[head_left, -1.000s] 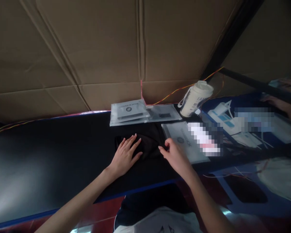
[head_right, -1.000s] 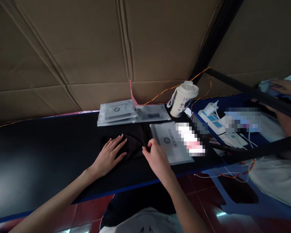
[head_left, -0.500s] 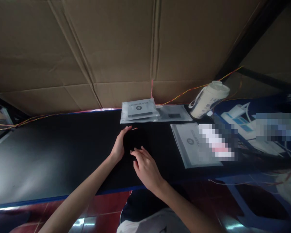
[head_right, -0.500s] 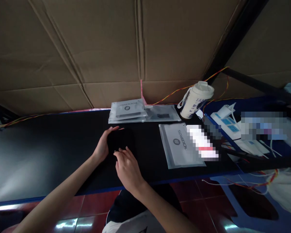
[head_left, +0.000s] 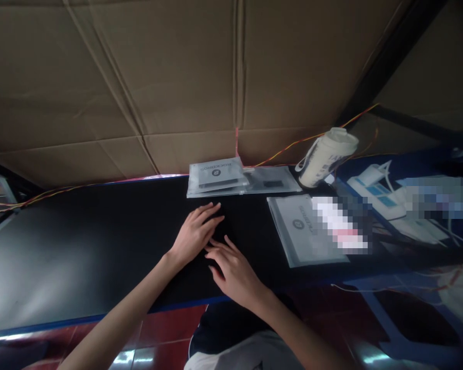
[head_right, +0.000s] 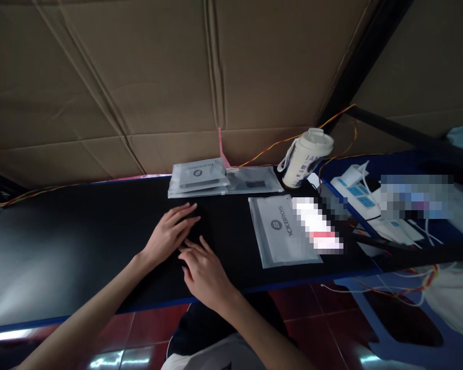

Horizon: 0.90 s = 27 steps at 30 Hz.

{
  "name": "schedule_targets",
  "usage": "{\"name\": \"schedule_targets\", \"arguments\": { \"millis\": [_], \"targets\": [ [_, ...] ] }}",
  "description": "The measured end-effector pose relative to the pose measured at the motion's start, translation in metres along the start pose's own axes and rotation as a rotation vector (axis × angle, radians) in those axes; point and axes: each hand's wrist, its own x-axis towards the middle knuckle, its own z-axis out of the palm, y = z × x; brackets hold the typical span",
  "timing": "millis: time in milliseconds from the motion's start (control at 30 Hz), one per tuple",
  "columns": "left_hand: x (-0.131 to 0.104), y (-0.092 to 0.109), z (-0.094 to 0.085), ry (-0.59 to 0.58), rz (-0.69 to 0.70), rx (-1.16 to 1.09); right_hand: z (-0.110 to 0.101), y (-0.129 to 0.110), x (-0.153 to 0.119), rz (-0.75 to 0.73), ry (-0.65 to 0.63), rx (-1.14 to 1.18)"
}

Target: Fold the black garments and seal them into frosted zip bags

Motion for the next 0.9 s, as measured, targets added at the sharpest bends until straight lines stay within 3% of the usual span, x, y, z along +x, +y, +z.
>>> {"name": "schedule_targets", "arguments": {
  "millis": [100,267,367,500,700,800,900],
  "targets": [
    [-0.005,-0.002,0.000,-0.189,0.066,0.073,-0.013,0.000,-0.007,0.011,-0.047,0.025],
    [-0.025,0.009,-0.007,-0.230,0.027,0.164,-0.038,0.004,-0.020,0.095,-0.037,0.159],
    [-0.025,0.021,-0.017,-0.253,0.015,0.241,-0.044,0.009,-0.028,0.147,0.074,0.194],
    [0.004,0.027,-0.025,-0.308,0.079,0.294,-0.044,0.017,-0.033,0.274,0.253,0.060],
    [0.057,0.028,-0.017,-0.667,0.164,0.270,-0.045,0.023,-0.031,0.325,0.174,-0.155],
    [0.071,0.034,-0.020,-0.734,0.193,0.292,-0.048,0.026,-0.028,0.344,0.174,-0.141],
    [0.078,0.043,-0.033,-0.713,0.219,0.273,-0.055,0.032,-0.018,0.433,0.136,-0.050]
  ]
}}
